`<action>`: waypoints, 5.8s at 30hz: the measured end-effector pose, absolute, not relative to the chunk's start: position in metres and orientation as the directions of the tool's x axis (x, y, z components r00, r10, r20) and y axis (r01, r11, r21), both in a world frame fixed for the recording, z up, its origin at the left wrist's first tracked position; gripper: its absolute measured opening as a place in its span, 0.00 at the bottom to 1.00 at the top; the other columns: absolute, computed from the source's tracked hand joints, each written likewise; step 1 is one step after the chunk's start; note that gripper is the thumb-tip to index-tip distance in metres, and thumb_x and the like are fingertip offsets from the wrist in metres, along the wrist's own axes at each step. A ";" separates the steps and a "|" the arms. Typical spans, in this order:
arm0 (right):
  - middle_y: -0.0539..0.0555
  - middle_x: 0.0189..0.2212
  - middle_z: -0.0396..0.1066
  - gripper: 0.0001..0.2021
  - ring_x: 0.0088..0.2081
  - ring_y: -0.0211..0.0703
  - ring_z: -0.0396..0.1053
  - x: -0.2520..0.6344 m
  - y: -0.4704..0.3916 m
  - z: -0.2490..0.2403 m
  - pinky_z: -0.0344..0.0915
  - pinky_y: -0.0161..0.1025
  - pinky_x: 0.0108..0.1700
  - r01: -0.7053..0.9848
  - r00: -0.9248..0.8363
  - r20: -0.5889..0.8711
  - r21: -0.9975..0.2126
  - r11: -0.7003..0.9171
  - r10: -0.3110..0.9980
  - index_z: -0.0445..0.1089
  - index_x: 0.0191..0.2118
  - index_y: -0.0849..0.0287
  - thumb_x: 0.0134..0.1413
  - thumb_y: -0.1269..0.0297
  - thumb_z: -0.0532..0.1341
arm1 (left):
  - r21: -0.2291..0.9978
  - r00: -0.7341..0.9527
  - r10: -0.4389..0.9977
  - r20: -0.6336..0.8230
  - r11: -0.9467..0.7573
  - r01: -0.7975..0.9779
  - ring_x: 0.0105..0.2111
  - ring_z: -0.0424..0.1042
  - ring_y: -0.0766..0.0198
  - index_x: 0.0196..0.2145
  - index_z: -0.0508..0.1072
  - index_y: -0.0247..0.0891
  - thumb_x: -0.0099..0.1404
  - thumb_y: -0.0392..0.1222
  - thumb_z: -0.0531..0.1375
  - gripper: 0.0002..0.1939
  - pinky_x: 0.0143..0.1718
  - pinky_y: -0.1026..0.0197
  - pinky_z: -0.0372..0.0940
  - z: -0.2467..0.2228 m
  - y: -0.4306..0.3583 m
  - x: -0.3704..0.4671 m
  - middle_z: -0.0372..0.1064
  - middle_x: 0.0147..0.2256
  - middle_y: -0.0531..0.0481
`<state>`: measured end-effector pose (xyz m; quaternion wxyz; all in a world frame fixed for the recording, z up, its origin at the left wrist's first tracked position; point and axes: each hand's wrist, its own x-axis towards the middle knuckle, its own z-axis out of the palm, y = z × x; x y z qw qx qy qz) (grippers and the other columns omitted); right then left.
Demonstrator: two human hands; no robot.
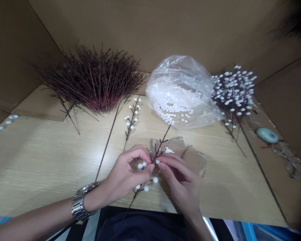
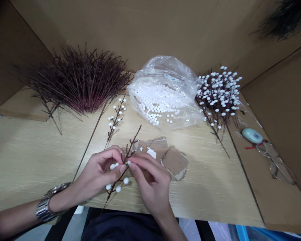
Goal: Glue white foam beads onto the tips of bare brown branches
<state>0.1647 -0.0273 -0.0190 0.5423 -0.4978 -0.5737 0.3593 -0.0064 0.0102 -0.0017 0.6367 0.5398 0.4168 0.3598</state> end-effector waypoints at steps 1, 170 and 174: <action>0.46 0.40 0.80 0.14 0.42 0.38 0.77 0.165 -0.028 -0.019 0.74 0.34 0.45 0.182 0.083 0.264 -0.952 0.246 0.961 0.80 0.44 0.44 0.60 0.75 0.65 | 0.987 0.392 0.909 -0.144 0.160 -0.007 0.35 0.67 0.61 0.29 0.70 0.38 0.63 0.34 0.64 0.06 0.37 0.60 0.62 -0.002 0.010 -0.006 0.67 0.33 0.52; 0.51 0.37 0.81 0.09 0.41 0.42 0.78 0.163 -0.028 -0.021 0.76 0.39 0.44 -0.134 0.117 0.023 -0.990 0.038 0.993 0.82 0.39 0.48 0.56 0.71 0.69 | 0.936 0.448 0.847 -0.286 0.346 -0.058 0.27 0.60 0.65 0.27 0.70 0.38 0.64 0.42 0.65 0.11 0.29 0.62 0.54 -0.005 0.014 -0.004 0.63 0.25 0.56; 0.50 0.38 0.81 0.10 0.42 0.42 0.78 0.163 -0.028 -0.022 0.76 0.39 0.44 -0.107 0.125 0.036 -0.993 0.050 0.992 0.82 0.40 0.47 0.56 0.72 0.70 | 0.936 0.445 0.847 -0.292 0.349 -0.050 0.27 0.61 0.65 0.26 0.70 0.38 0.64 0.43 0.65 0.11 0.29 0.62 0.55 -0.004 0.014 -0.005 0.63 0.24 0.56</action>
